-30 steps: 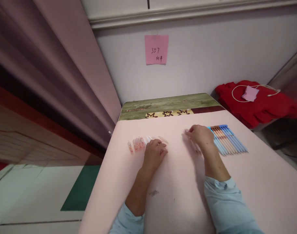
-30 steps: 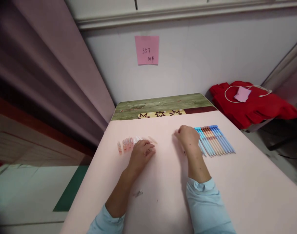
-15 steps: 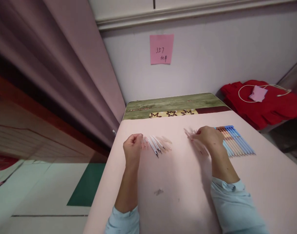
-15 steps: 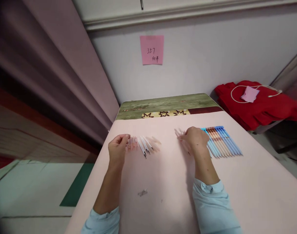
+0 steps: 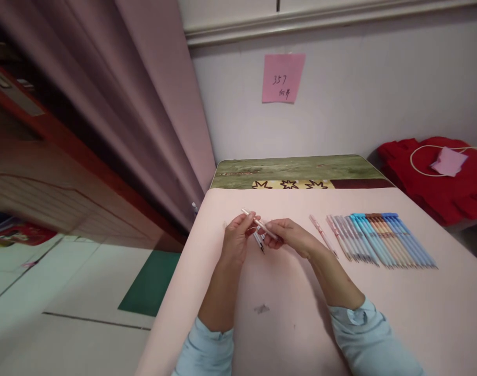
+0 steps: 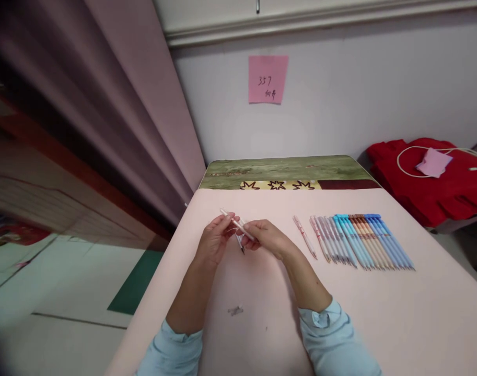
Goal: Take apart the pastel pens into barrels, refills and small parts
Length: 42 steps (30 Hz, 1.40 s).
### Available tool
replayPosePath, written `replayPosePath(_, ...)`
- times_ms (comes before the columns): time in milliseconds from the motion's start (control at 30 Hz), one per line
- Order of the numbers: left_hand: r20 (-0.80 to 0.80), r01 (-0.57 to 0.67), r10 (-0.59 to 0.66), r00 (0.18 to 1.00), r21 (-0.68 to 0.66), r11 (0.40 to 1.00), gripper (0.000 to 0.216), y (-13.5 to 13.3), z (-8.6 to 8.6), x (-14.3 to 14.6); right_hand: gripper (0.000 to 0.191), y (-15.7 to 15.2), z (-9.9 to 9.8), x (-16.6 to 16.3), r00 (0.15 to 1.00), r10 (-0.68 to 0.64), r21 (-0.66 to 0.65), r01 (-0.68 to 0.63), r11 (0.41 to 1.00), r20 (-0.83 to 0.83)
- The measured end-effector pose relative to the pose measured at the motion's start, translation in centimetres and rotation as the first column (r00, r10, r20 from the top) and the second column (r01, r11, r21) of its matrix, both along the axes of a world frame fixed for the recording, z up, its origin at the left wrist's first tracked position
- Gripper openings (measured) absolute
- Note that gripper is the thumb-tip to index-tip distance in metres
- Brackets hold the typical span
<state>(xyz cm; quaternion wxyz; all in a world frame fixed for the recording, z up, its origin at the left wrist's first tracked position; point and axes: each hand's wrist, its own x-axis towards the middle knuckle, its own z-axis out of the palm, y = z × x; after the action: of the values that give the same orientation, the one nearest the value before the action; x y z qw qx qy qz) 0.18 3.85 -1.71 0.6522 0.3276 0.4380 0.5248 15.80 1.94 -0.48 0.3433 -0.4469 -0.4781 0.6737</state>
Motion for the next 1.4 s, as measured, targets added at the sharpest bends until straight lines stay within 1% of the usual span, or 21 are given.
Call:
replayPosePath(33, 0.002, -0.010, 0.010, 1.000, -0.002, 1.000, 0.038, 0.0, 0.0, -0.1, 0.048, 0.0, 0.1, 0.2, 1.000, 0.010, 0.002, -0.010, 1.000, -0.007)
replayPosePath(100, 0.019, 0.010, -0.010, 1.000, 0.004, 1.000, 0.040, -0.1, 0.2, -0.1, 0.045, -0.1, 0.3, 0.4, 0.999, 0.025, 0.015, -0.024, 1.000, -0.028)
replayPosePath(167, 0.052, 0.062, -0.063, 0.997, 0.020, 0.998, 0.042, -0.2, 0.3, -0.2, 0.044, -0.1, 0.3, 0.4, 0.997, 0.035, 0.012, -0.034, 0.999, -0.065)
replayPosePath(267, 0.064, 0.187, -0.190, 0.980, 0.044, 0.981, 0.045, -0.4, 0.6, -0.4, 0.045, 0.0, -0.2, 0.3, 0.990, 0.069, -0.026, -0.072, 0.997, -0.121)
replayPosePath(333, 0.055, 0.216, -0.219, 0.974, 0.059, 0.975, 0.043, -0.5, 0.7, -0.5, 0.044, 0.0, -0.4, 0.2, 0.988, 0.079, -0.031, -0.084, 0.996, -0.130)
replayPosePath(367, 0.053, 0.200, -0.204, 0.978, 0.069, 0.977, 0.040, -0.5, 0.7, -0.5, 0.044, 0.1, -0.5, 0.2, 0.989, 0.078, -0.022, -0.081, 0.996, -0.129)
replayPosePath(433, 0.054, 0.128, -0.133, 0.990, 0.087, 0.988, 0.035, -0.4, 0.5, -0.2, 0.044, 0.1, -0.5, 0.2, 0.991, 0.052, 0.009, -0.051, 0.999, -0.124)
replayPosePath(567, 0.033, 0.024, -0.026, 0.999, 0.076, 0.997, 0.031, -0.4, 0.1, 0.4, 0.043, 0.2, -0.3, -0.2, 0.995, -0.010, 0.080, 0.018, 0.997, -0.101)
replayPosePath(633, 0.023, -0.001, 0.000, 1.000, 0.064, 0.998, 0.032, -0.4, 0.0, 0.6, 0.043, 0.2, -0.3, -0.4, 0.996, -0.026, 0.115, 0.035, 0.993, -0.081)
replayPosePath(733, 0.026, -0.028, 0.027, 0.999, 0.048, 0.998, 0.031, -0.3, 0.0, 0.6, 0.041, 0.3, -0.6, -0.5, 0.994, -0.109, 0.171, 0.112, 0.979, -0.024)
replayPosePath(833, 0.040, -0.048, 0.046, 0.998, 0.037, 0.998, 0.030, -0.2, 0.0, 0.5, 0.045, 0.3, -0.9, -0.5, 0.985, -0.173, 0.179, 0.166, 0.970, 0.024)
replayPosePath(933, 0.061, -0.060, 0.057, 0.996, 0.042, 0.997, 0.032, -0.1, -0.1, 0.4, 0.048, 0.2, -0.7, -0.4, 0.992, -0.125, 0.109, 0.122, 0.987, 0.026)
replayPosePath(1033, 0.083, -0.062, 0.059, 0.995, 0.041, 0.997, 0.032, 0.0, -0.1, 0.3, 0.058, 0.1, -0.4, -0.3, 0.999, -0.043, 0.013, 0.043, 0.999, 0.018)
replayPosePath(1100, 0.092, -0.071, 0.069, 0.993, 0.026, 0.997, 0.031, 0.0, 0.1, 0.3, 0.056, 0.1, -0.4, -0.3, 1.000, -0.018, 0.020, 0.018, 1.000, 0.002)
replayPosePath(1167, 0.100, -0.090, 0.088, 0.991, 0.013, 0.996, 0.031, 0.0, 0.2, 0.3, 0.046, 0.2, -0.6, -0.2, 0.998, -0.049, 0.056, 0.052, 0.997, -0.046)
replayPosePath(1233, 0.107, -0.095, 0.093, 0.990, 0.013, 0.995, 0.031, 0.0, 0.3, 0.3, 0.046, 0.3, -0.7, -0.2, 0.992, -0.085, 0.064, 0.091, 0.994, -0.092)
replayPosePath(1267, 0.109, -0.094, 0.092, 0.990, 0.018, 0.995, 0.032, 0.0, 0.3, 0.3, 0.050, 0.2, -0.7, -0.2, 0.992, -0.086, 0.058, 0.092, 0.994, -0.094)
replayPosePath(1367, 0.102, -0.077, 0.074, 0.992, 0.034, 0.996, 0.032, 0.0, 0.2, 0.3, 0.047, 0.1, -0.6, -0.3, 0.999, -0.039, 0.024, 0.040, 0.999, -0.032)
replayPosePath(1400, 0.099, -0.075, 0.072, 0.992, 0.034, 0.997, 0.031, 0.0, 0.2, 0.3, 0.049, 0.1, -0.5, -0.4, 1.000, -0.025, 0.022, 0.025, 0.999, -0.012)
